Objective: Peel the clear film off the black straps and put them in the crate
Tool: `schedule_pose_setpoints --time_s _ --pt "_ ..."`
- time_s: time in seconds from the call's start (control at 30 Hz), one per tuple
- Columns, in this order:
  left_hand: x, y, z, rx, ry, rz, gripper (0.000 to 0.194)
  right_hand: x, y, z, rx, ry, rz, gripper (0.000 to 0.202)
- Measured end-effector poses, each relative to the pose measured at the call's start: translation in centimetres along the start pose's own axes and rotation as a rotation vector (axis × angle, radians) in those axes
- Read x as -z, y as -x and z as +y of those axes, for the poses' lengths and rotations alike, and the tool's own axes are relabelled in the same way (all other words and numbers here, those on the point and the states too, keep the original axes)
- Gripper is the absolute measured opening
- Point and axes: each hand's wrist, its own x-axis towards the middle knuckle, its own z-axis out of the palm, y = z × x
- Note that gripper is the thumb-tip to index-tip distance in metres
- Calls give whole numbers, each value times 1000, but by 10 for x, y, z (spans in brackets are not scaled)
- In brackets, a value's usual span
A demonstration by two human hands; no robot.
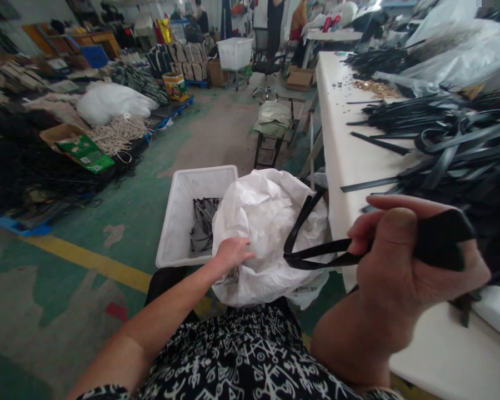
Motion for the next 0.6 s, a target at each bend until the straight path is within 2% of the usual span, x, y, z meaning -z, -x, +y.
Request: schedule_pose_setpoints --time_s 0.1,0.2,0.27,0.33,0.4,0.53,0.6 --pt "-5 -4 -4 3 35 8 23 -5 2 -5 -43 -41 61 15" --pt "10 1 -5 20 78 -21 21 -6 -1 -2 -64 -95 -23 16" --pt "27 12 -1 86 242 -66 20 -5 -3 7 -92 -158 -155 18" --pt "46 27 8 162 476 -108 22 -7 -4 19 -166 -232 -362 21" --pt "66 46 20 199 641 -94 24 -15 -1 30 -273 -304 -626 27" --pt "105 78 44 175 746 37 21 -46 24 41 -444 -403 -1252 34" --pt "119 91 52 135 735 87 28 -63 45 40 -484 -444 -1493 37"
